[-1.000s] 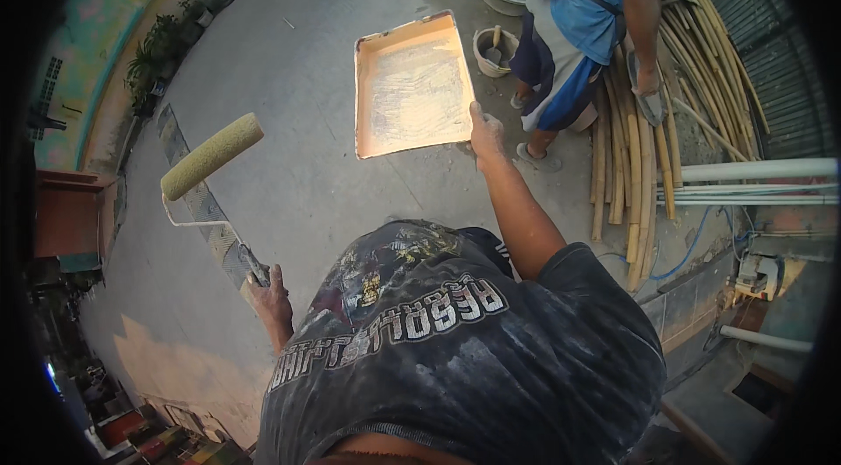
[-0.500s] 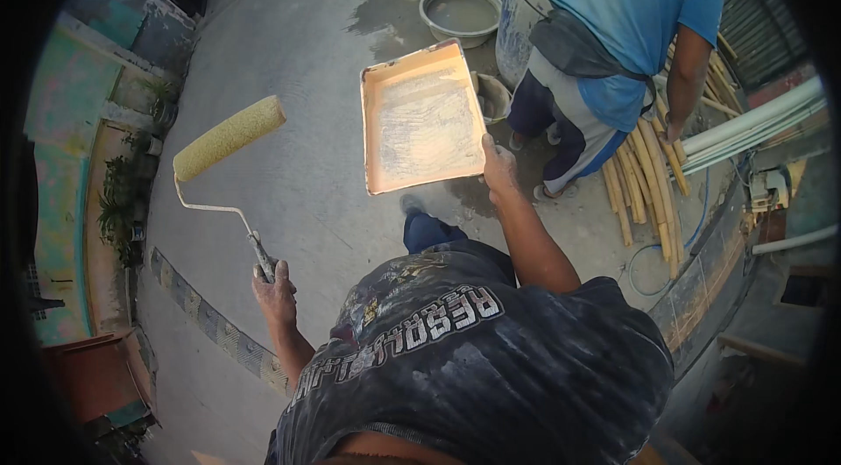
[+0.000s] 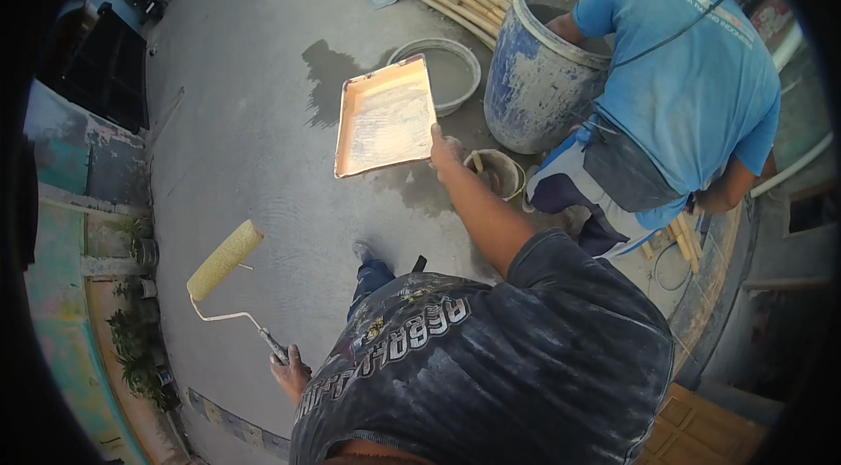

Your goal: Cleaning a paint roller and tray in a bucket of water at a construction site.

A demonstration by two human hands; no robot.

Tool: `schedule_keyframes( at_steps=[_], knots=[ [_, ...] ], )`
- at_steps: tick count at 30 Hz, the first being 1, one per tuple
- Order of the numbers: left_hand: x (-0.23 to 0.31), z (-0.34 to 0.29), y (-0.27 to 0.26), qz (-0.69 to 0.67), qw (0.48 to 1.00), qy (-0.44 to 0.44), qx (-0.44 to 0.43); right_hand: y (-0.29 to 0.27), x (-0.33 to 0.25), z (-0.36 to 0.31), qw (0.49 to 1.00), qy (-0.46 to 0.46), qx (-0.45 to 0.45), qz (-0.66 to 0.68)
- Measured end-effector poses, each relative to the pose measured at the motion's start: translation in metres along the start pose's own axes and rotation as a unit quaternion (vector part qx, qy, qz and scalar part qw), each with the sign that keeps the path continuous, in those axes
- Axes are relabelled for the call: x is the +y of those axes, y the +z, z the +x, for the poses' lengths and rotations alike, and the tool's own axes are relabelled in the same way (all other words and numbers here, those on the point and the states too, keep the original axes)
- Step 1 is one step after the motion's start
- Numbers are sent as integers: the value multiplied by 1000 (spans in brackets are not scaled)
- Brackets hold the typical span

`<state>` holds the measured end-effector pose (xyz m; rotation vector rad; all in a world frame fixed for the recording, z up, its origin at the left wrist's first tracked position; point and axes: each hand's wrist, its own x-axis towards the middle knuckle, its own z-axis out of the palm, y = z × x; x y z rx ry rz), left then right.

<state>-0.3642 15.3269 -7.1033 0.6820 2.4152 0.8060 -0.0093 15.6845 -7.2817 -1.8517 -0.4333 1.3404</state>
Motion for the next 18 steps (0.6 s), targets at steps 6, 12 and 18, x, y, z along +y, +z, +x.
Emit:
schedule_keyframes(
  at_steps=[6, 12, 18],
  knots=[
    [146, 315, 92, 35, 990, 76, -109, 104, -52, 146, 995, -16, 76, 64],
    [381, 529, 194, 22, 958, 141, -248, 157, -140, 203, 979, 30, 200, 41],
    [531, 629, 364, -54, 917, 176, -353, 157, -201, 349, 966, -1, 259, 25]
  ],
)
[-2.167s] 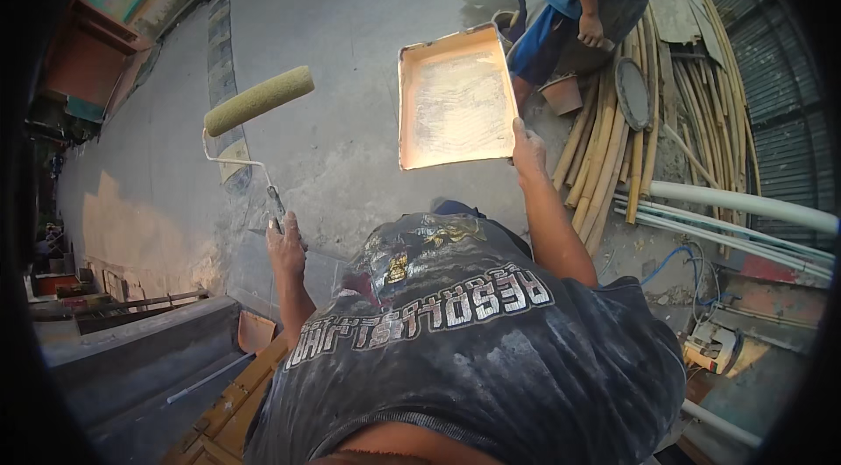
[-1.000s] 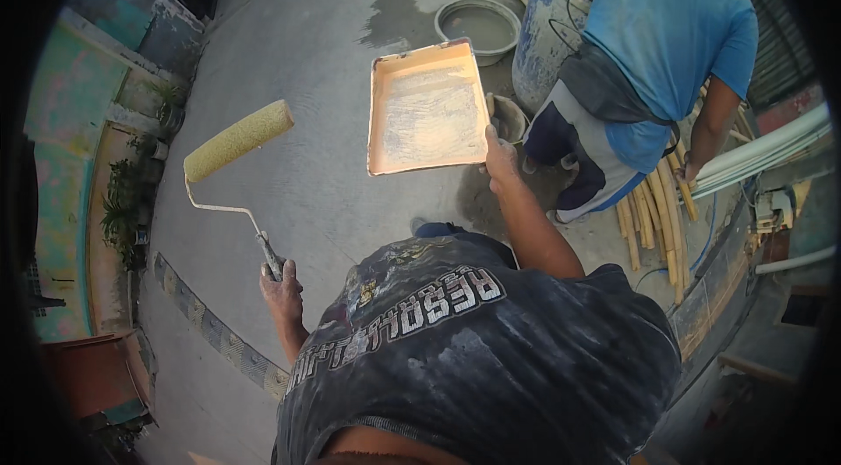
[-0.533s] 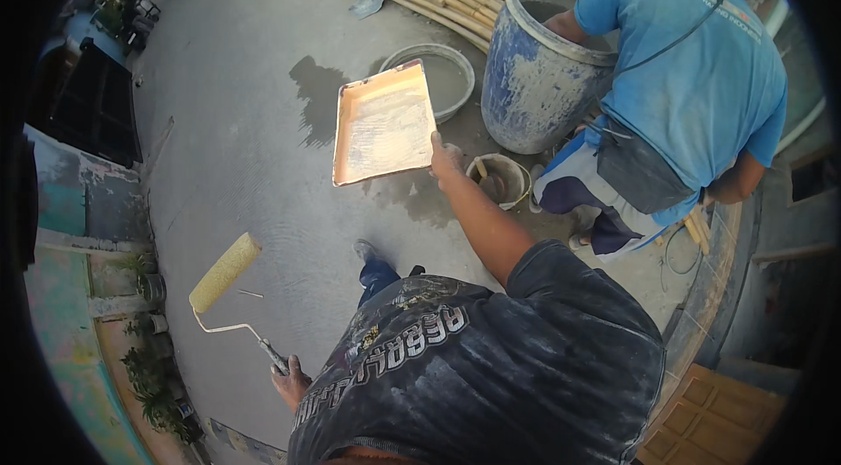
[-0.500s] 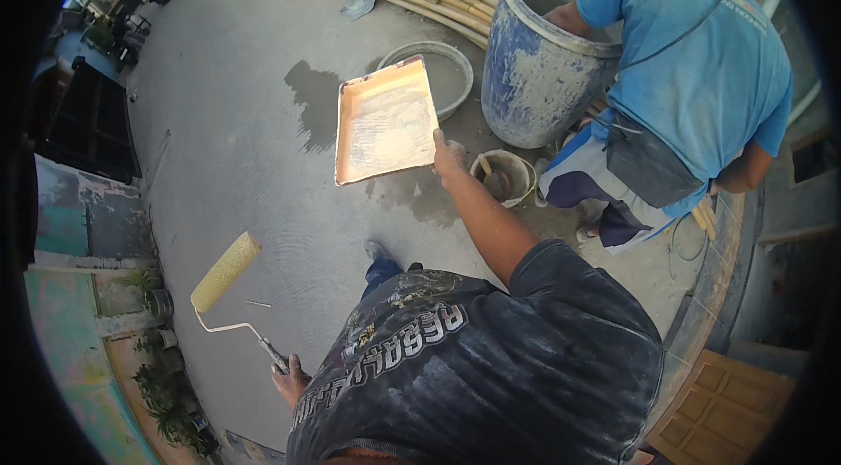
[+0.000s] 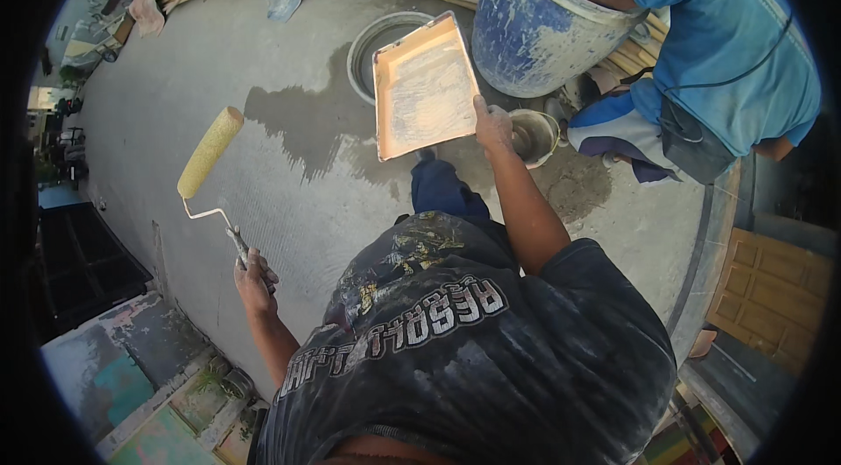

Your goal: Cleaning a paint roller and tray in a bucket of water at a construction site.

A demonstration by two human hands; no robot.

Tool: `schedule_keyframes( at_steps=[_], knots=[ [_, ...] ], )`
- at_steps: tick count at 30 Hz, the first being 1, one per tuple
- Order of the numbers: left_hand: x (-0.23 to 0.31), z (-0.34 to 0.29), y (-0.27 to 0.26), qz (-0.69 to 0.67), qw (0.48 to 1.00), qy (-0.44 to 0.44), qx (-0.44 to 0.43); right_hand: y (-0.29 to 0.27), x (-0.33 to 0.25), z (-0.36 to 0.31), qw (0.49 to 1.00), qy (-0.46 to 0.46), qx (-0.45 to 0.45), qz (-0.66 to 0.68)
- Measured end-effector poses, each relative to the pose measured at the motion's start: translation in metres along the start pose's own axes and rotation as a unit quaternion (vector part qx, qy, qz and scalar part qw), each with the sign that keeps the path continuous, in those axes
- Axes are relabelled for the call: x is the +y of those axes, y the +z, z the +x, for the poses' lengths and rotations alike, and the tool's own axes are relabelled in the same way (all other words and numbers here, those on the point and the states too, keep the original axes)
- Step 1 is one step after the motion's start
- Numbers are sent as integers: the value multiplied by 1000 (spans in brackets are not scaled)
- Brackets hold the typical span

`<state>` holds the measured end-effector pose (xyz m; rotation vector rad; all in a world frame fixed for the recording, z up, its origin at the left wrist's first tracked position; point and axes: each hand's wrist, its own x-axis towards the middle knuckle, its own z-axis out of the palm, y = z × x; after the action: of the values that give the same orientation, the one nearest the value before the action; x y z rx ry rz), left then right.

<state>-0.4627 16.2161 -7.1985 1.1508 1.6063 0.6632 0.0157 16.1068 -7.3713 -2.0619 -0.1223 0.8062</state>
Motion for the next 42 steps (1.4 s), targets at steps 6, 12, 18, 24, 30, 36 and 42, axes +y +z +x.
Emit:
schedule_keyframes(
  at_steps=[6, 12, 18, 24, 30, 36, 42],
  knots=[
    [55, 144, 85, -70, 996, -56, 1, 95, -94, 129, 994, 0, 66, -81],
    [114, 275, 102, -35, 991, -124, -16, 155, -198, 237, 965, -58, 96, -237],
    [145, 448, 117, 89, 979, -159, -87, 202, -232, 293, 939, -106, 181, -273],
    [179, 644, 155, 220, 937, -152, -226, 272, -227, 309, 885, -113, 261, -368],
    [203, 743, 209, 398, 822, -81, -400, 290, -198, 284, 876, 6, 295, -382],
    [178, 761, 289, 520, 738, -8, -430, 269, -118, 267, 873, 105, 335, -337],
    [90, 774, 399, 565, 691, 25, -451, 267, -19, 292, 888, 115, 322, -309]
  ],
)
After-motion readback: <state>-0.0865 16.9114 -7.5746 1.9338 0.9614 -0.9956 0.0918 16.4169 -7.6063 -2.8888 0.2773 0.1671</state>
